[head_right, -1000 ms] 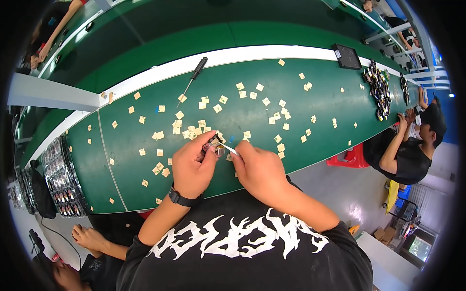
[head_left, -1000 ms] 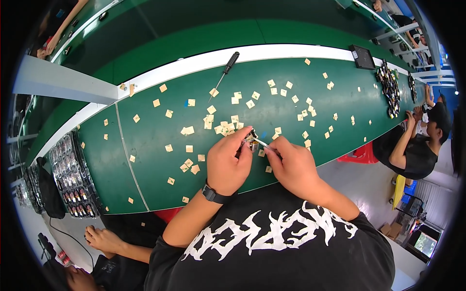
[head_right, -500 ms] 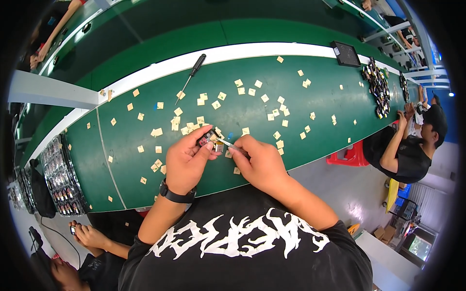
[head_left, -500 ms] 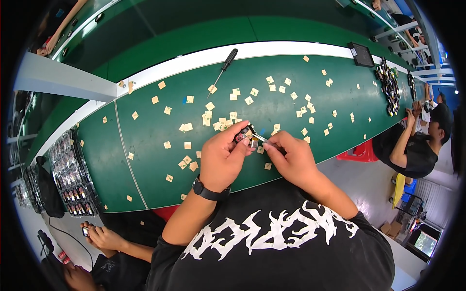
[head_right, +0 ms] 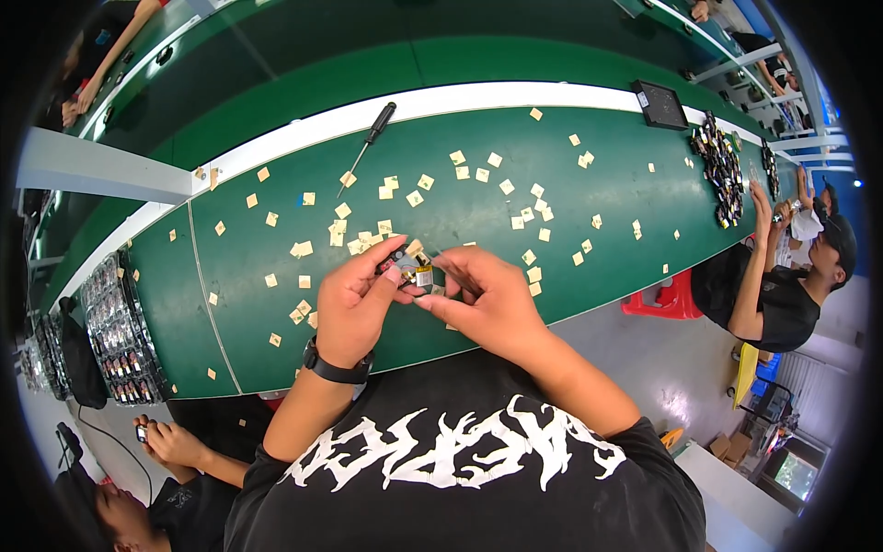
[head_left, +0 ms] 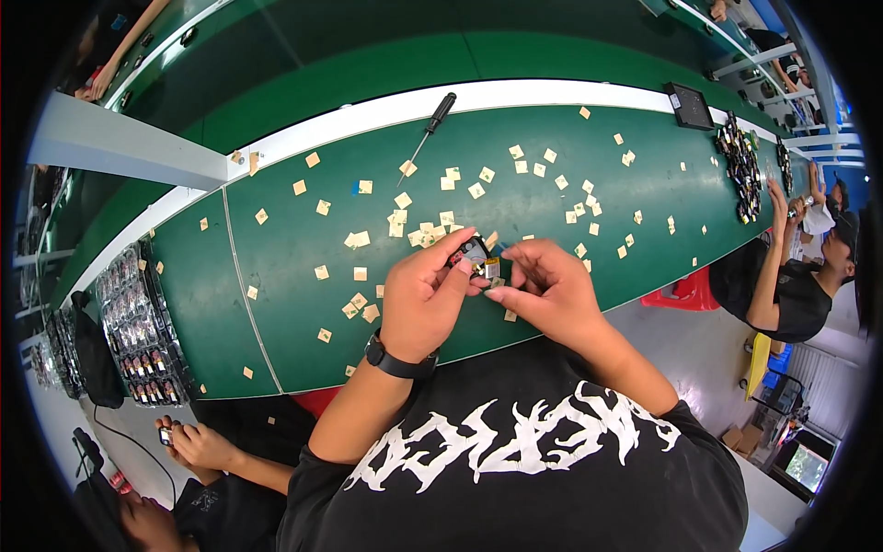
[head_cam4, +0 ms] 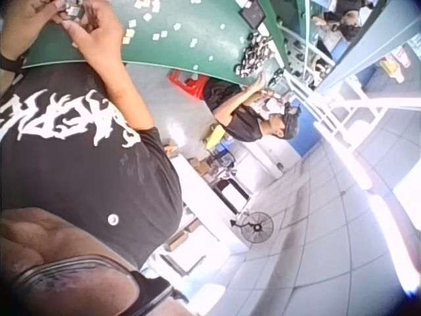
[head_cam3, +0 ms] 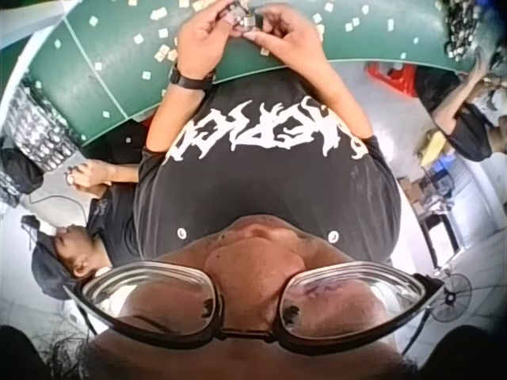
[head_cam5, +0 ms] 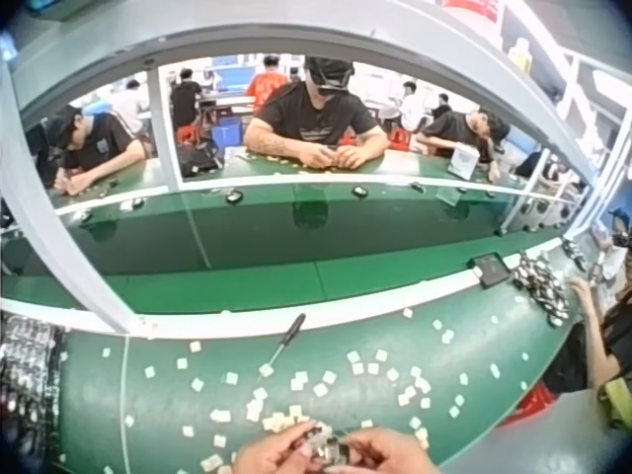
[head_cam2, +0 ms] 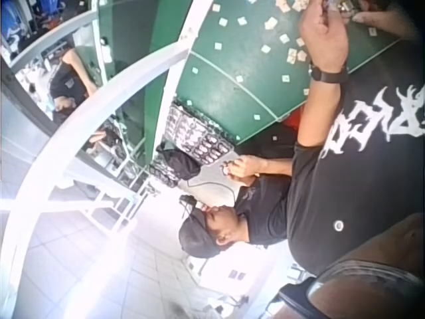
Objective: Assembling electronic smartwatch components by applying small adhesive pads and fitting parts into housings using tweezers.
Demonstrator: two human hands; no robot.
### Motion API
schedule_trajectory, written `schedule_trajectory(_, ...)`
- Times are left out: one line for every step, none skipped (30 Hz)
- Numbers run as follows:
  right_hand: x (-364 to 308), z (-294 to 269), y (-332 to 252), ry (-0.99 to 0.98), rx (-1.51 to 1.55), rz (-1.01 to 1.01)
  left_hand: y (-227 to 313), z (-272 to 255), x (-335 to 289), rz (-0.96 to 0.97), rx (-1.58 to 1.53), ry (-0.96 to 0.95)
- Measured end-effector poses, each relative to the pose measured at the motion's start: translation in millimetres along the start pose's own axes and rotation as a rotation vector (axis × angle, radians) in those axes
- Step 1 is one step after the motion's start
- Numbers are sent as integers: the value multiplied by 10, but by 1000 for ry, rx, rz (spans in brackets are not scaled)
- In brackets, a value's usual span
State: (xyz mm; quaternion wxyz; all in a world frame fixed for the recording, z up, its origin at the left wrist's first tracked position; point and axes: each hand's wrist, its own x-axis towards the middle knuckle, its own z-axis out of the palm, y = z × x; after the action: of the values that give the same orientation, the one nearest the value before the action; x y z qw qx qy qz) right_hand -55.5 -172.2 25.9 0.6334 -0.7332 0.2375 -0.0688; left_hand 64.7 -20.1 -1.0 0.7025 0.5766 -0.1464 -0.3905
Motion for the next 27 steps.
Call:
schedule_trajectory(16,7,-38,-30,-94,17,-12,-3,1,1,0,0)
schedule_trajectory(45,14,-44,-30,-94,16,-36,-11,4,15,6,-2)
schedule_trajectory(82,18,-51,-45,-204,-81,-47,-14,6,29,12,-4)
schedule_trajectory(106,21,-54,-60,-314,-179,-44,-14,8,30,11,-3)
schedule_trajectory(115,15,-63,-61,-314,-180,-39,-9,14,28,65,11)
schedule_trajectory(119,4,-77,-54,-289,-166,-35,-3,19,26,119,24)
schedule_trajectory(124,0,-81,-49,-261,-154,-42,9,22,27,119,28)
schedule_trajectory(129,0,-79,-52,-261,-155,-53,29,27,35,65,38)
schedule_trajectory(135,1,-76,-2,-213,-89,-63,34,29,43,11,49)
schedule_trajectory(136,-3,-78,52,-167,-23,-72,23,31,43,10,49)
schedule_trajectory(141,3,-69,51,-168,-23,-82,2,33,37,40,17)
schedule_trajectory(151,17,-52,57,-69,20,-86,-10,36,30,71,-15)
schedule_trajectory(146,29,-45,65,30,59,-76,0,30,33,71,-17)
schedule_trajectory(136,39,-52,66,29,57,-58,14,22,40,81,-6)
schedule_trajectory(119,50,-60,69,29,45,-49,26,16,47,92,4)
schedule_trajectory(116,60,-62,69,30,37,-56,24,17,46,91,6)
schedule_trajectory(114,63,-60,67,31,38,-70,21,18,57,103,14)
schedule_trajectory(112,65,-58,52,21,57,-84,17,19,68,115,21)
schedule_trajectory(109,66,-60,37,10,76,-98,13,21,68,114,22)
schedule_trajectory(109,67,-68,36,10,76,-113,7,25,58,116,26)
schedule_trajectory(112,68,-81,22,-46,72,-126,1,27,49,118,30)
schedule_trajectory(119,67,-90,8,-103,67,-142,-5,32,50,118,30)
schedule_trajectory(125,69,-101,7,-103,67,-156,-13,36,43,123,26)
schedule_trajectory(132,77,-115,13,-174,10,-164,-18,38,36,129,22)
schedule_trajectory(141,83,-126,20,-245,-48,-154,-17,42,37,128,21)
schedule_trajectory(155,98,-99,20,-246,-49,-135,-15,44,29,143,1)
schedule_trajectory(171,119,-45,40,-213,-93,-117,-11,44,20,157,-20)
